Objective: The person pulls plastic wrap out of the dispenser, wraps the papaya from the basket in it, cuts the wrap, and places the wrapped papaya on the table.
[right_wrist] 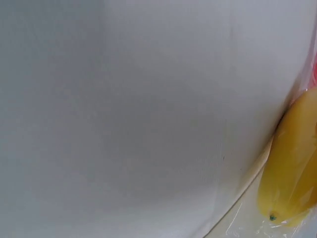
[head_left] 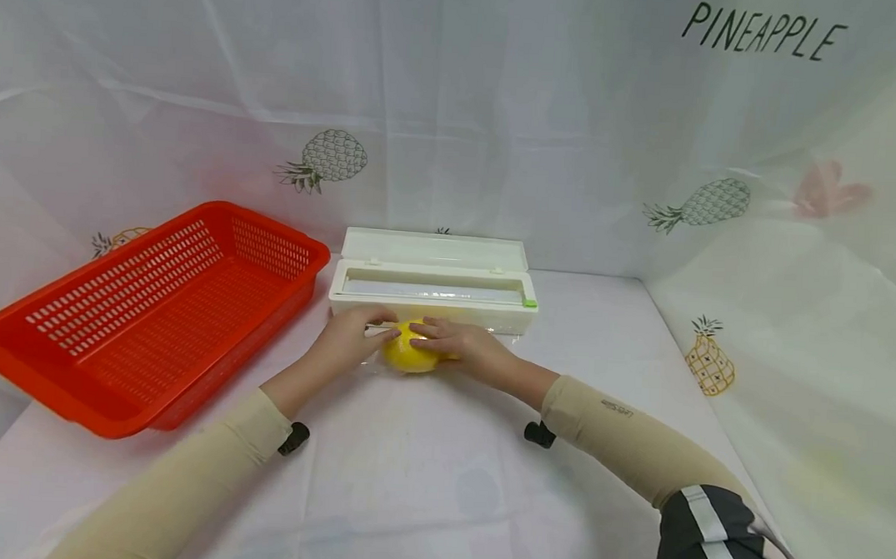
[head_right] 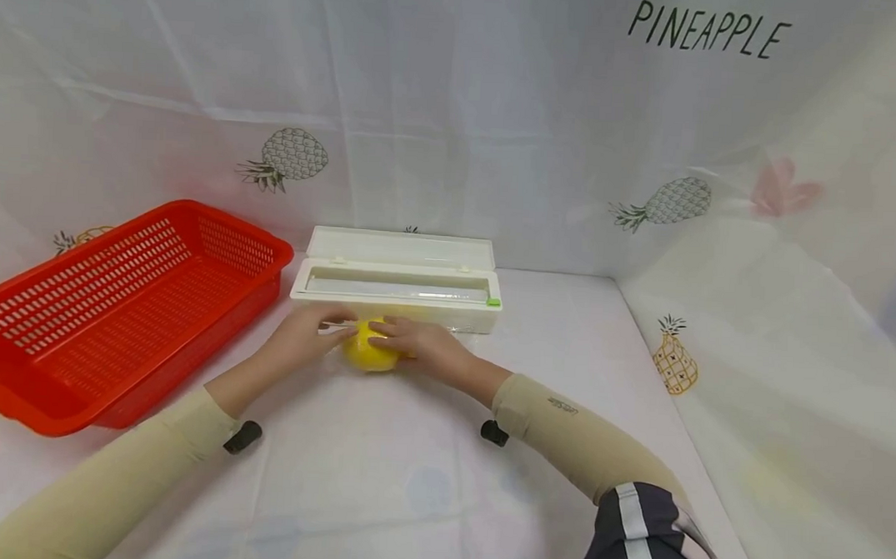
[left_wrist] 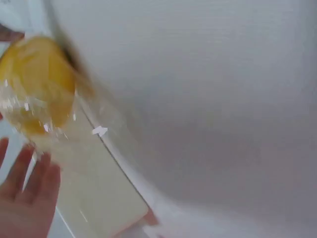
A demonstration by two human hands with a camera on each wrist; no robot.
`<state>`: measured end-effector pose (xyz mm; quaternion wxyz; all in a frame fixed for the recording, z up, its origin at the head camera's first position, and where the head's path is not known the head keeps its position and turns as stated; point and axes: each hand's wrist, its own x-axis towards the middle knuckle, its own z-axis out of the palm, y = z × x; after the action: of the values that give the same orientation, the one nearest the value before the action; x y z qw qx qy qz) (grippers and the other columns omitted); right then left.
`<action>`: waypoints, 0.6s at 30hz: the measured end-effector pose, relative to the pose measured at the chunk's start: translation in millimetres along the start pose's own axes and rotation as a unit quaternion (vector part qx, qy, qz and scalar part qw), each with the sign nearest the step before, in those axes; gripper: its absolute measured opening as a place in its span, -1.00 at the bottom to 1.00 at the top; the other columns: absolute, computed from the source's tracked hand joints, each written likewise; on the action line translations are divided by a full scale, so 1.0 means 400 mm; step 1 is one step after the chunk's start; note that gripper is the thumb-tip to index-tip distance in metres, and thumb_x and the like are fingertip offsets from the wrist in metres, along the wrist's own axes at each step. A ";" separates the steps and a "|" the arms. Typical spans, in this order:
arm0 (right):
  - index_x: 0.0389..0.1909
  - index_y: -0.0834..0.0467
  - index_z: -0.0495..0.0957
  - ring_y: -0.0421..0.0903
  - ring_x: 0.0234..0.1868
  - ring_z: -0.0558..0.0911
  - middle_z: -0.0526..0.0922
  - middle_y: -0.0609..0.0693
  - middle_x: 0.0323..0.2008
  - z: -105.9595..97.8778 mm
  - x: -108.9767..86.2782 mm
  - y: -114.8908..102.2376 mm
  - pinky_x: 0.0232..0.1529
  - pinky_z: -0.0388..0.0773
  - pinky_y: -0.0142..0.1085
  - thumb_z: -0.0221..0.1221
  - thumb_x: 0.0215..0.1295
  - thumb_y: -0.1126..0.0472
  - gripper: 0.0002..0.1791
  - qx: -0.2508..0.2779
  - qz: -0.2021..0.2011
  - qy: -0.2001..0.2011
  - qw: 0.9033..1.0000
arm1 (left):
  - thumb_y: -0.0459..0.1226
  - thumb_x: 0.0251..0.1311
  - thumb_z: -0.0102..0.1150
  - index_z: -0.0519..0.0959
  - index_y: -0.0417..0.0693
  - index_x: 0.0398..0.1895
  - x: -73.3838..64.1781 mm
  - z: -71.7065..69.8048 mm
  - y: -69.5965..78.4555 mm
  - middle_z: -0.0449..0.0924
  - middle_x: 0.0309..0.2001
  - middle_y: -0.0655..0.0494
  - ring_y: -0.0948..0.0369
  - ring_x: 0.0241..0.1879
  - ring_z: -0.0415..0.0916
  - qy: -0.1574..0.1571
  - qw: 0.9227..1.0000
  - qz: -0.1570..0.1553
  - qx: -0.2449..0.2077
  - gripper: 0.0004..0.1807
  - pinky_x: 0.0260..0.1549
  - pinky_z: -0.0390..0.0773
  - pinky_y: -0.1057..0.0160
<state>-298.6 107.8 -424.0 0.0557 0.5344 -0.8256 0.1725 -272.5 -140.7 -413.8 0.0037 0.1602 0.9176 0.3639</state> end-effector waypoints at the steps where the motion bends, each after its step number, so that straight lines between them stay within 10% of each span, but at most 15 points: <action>1: 0.23 0.11 0.53 -0.02 0.37 0.33 0.44 0.01 0.30 0.000 -0.005 -0.003 0.28 0.33 -0.23 0.37 0.11 0.35 -0.41 0.003 -0.007 0.000 1.000 | -0.14 0.28 0.24 0.59 -0.10 0.04 0.002 0.000 -0.002 0.61 0.03 0.01 -0.01 0.11 0.49 -0.021 1.000 -0.007 -0.018 -0.66 0.11 0.47 -0.03; 8: 0.27 0.08 0.50 -0.04 0.38 0.30 0.41 -0.02 0.33 -0.013 -0.043 -0.037 0.26 0.37 -0.25 0.35 0.16 0.30 -0.41 0.024 -0.021 -0.048 0.998 | -0.25 0.15 0.38 0.43 -0.14 0.03 -0.004 0.015 -0.020 0.48 0.15 -0.19 -0.10 0.08 0.53 -0.146 0.974 -0.053 -0.162 -0.56 0.08 0.51 0.00; 18: 0.24 0.13 0.52 -0.01 0.35 0.35 0.43 0.03 0.31 -0.007 -0.104 -0.075 0.27 0.34 -0.23 0.33 0.18 0.35 -0.44 0.020 -0.043 -0.015 0.999 | -0.22 0.10 0.42 0.42 0.03 0.01 -0.064 0.049 0.010 0.53 0.07 -0.18 -0.04 -0.04 0.59 -0.158 0.965 -0.106 -0.183 -0.55 -0.03 0.58 0.00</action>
<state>-254.2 133.4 -426.1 0.0394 0.5731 -0.7988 0.1785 -244.7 -132.5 -428.4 0.2164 0.1141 0.8350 0.4929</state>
